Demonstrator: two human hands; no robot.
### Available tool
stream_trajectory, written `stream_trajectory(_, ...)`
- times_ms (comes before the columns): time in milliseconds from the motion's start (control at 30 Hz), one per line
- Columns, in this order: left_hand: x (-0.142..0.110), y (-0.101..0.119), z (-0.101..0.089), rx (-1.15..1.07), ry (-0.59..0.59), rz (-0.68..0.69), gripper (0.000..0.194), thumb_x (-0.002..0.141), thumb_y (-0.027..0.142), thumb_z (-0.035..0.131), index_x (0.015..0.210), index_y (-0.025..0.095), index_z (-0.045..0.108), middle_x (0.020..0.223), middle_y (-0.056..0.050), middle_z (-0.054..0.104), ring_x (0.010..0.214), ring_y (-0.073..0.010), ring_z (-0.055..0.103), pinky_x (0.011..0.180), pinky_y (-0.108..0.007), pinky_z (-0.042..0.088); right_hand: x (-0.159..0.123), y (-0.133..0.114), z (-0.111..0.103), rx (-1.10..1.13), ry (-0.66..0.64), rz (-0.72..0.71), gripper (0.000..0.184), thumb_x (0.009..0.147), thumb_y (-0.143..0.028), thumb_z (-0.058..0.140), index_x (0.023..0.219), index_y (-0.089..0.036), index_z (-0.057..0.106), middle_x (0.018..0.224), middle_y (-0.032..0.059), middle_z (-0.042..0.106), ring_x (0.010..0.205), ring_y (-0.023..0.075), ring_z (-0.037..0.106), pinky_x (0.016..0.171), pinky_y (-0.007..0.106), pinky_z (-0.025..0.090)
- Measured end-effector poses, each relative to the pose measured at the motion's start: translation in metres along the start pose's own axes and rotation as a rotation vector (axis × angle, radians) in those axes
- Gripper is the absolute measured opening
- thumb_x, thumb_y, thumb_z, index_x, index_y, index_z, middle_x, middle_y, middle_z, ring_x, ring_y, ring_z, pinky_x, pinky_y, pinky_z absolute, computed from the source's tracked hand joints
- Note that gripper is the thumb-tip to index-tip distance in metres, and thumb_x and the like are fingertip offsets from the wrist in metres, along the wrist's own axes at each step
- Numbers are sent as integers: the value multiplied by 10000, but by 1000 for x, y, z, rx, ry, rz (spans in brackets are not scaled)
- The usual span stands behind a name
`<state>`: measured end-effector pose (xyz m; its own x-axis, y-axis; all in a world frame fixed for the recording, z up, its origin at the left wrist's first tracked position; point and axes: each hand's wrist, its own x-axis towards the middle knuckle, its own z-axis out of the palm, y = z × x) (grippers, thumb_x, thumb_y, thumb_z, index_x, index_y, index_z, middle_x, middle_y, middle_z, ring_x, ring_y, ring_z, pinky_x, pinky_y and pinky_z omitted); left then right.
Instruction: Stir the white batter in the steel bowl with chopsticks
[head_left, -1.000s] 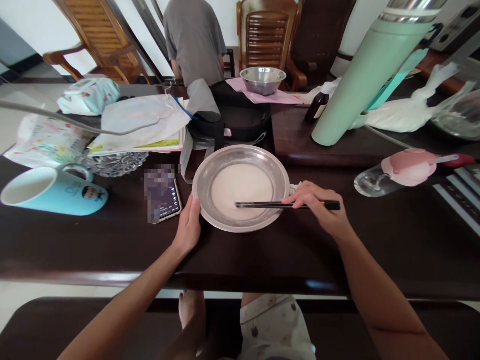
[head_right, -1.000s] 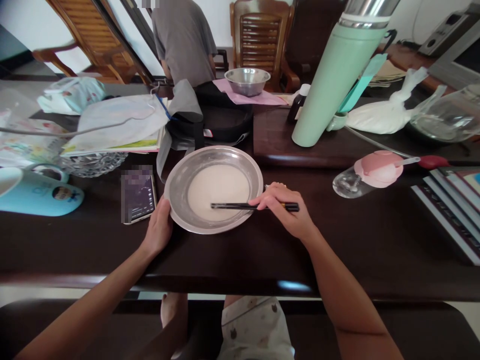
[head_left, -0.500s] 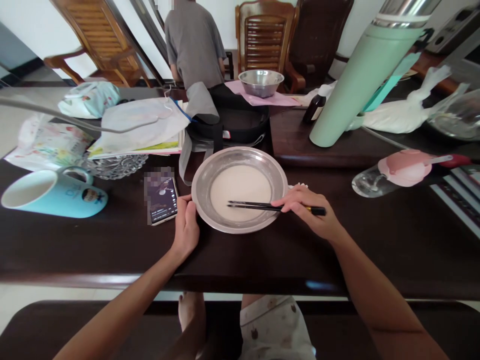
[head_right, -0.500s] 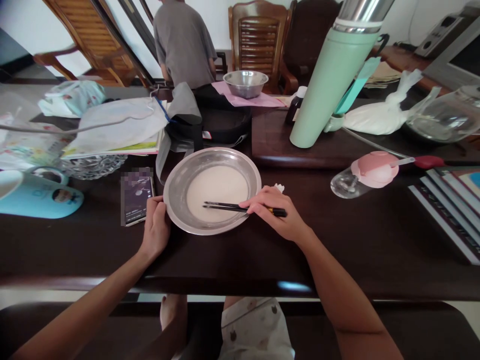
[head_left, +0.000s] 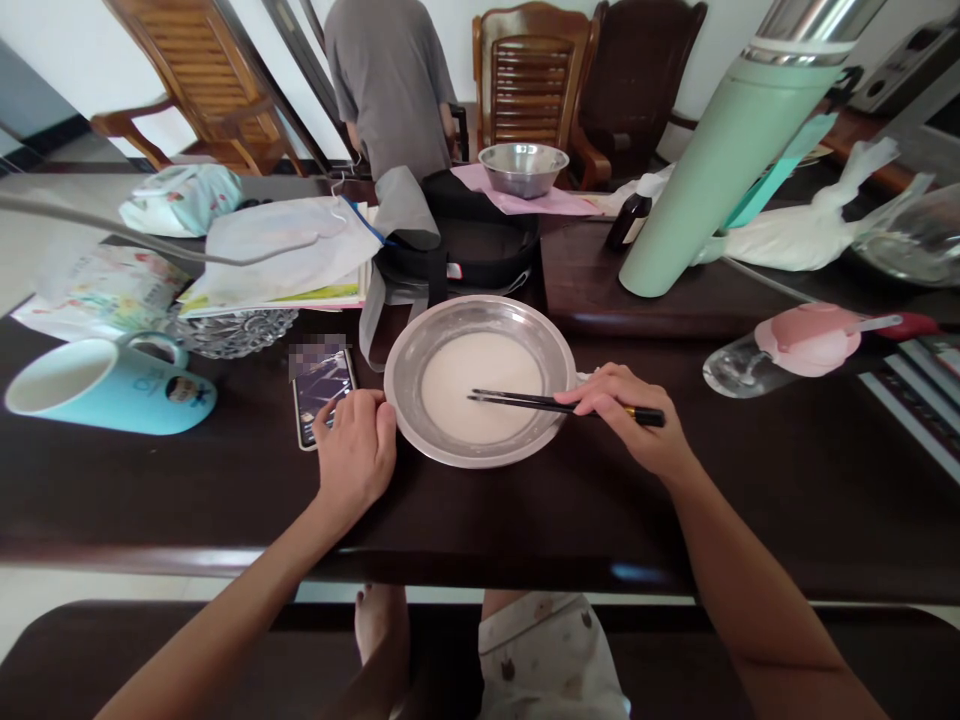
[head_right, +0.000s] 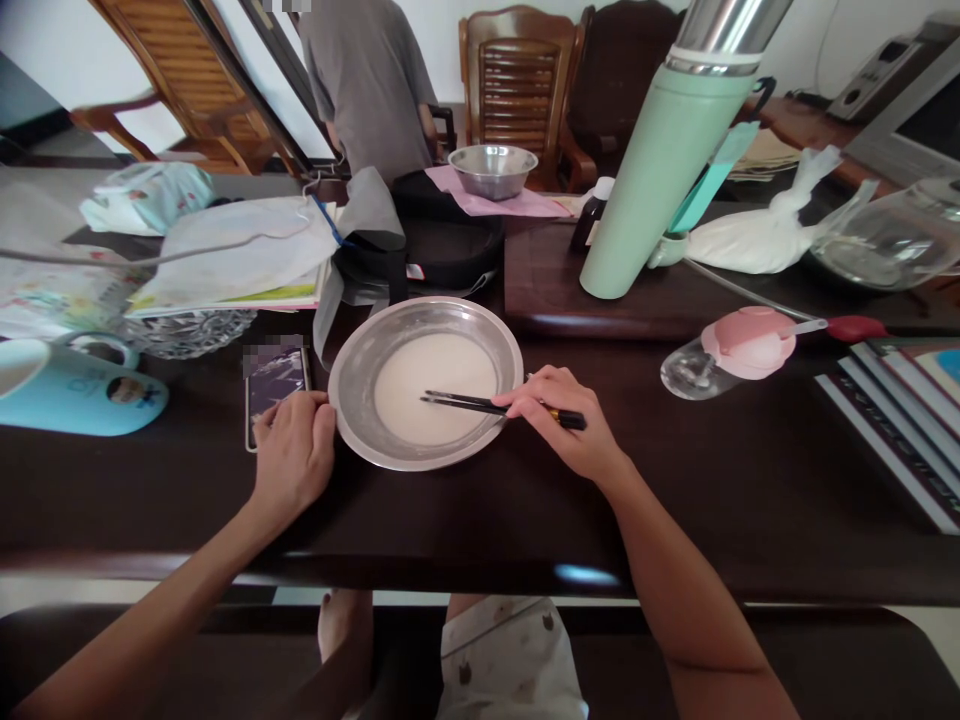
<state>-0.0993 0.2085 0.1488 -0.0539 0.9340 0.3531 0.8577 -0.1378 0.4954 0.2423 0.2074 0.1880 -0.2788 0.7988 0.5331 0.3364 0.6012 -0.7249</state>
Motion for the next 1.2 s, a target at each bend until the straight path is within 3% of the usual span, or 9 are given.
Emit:
stream_trajectory(200, 14, -9, -4, 19, -100, -55, 228, 971, 449, 371, 941, 261, 495, 1006, -130, 708, 1060, -367, 657, 1092, -634, 395, -2, 1, 1, -13, -10, -48, 247, 1030, -187, 568, 858, -263, 729, 1003, -2, 861, 830, 204, 689, 837, 413, 472)
stream_trajectory(333, 28, -10, -6, -23, -101, 7, 167, 958, 396, 385, 885, 266, 461, 936, -100, 677, 1001, -341, 651, 1135, -630, 356, -1, 1, 0, -25, -24, -55, 242, 1033, -192, 566, 867, -259, 729, 1006, 1, 861, 832, 203, 688, 837, 416, 467)
stream_trajectory(500, 29, 3, 0, -241, -74, -160, 189, 979, 359, 373, 830, 272, 448, 759, -41, 552, 767, -267, 580, 753, -428, 497, -1, 2, -4, -17, 38, -41, 277, 1040, -208, 561, 827, -259, 731, 958, 0, 863, 816, 206, 683, 825, 421, 477)
stream_trajectory(600, 25, 5, 11, -396, -33, -251, 291, 1005, 457, 394, 789, 269, 450, 752, -25, 532, 752, -237, 548, 716, -397, 482, -1, 1, -2, 18, -6, -44, 290, 1051, -233, 550, 829, -264, 735, 964, -3, 866, 828, 208, 685, 848, 425, 486)
stream_trajectory(700, 21, 4, 21, -510, 39, -225, 452, 990, 673, 424, 825, 258, 491, 809, -32, 555, 800, -230, 551, 777, -402, 503, 0, 0, 0, 16, -72, -14, 249, 1042, -273, 586, 868, -275, 763, 1015, 3, 867, 911, 221, 692, 887, 425, 506)
stream_trajectory(800, 18, 2, 25, -559, 49, -178, 594, 947, 824, 407, 861, 247, 523, 846, -40, 576, 869, -239, 578, 847, -409, 522, 1, 1, -2, 0, -4, 53, 244, 1036, -298, 602, 873, -280, 782, 1034, 12, 865, 919, 229, 689, 880, 426, 519)
stream_trajectory(900, 16, 1, 23, -567, -1, -156, 627, 940, 859, 374, 783, 261, 478, 790, -19, 540, 849, -233, 578, 826, -393, 536, 0, 2, -4, 58, 102, 88, 330, 1057, -319, 563, 799, -280, 766, 933, 3, 862, 834, 225, 685, 827, 423, 518)
stream_trajectory(1100, 17, 0, 21, -543, -24, -171, 682, 898, 920, 351, 713, 267, 413, 710, 12, 440, 686, -191, 455, 646, -361, 477, 1, 3, 1, 38, -58, 64, 235, 1029, -361, 620, 887, -291, 794, 1029, 15, 865, 924, 240, 689, 876, 439, 535)
stream_trajectory(1200, 16, -2, 22, -539, -28, -189, 681, 884, 932, 355, 729, 271, 414, 729, 8, 448, 715, -202, 469, 688, -373, 486, 1, 5, -3, 5, 48, 78, 237, 1030, -323, 620, 872, -288, 794, 1028, 14, 862, 900, 231, 682, 843, 421, 535)
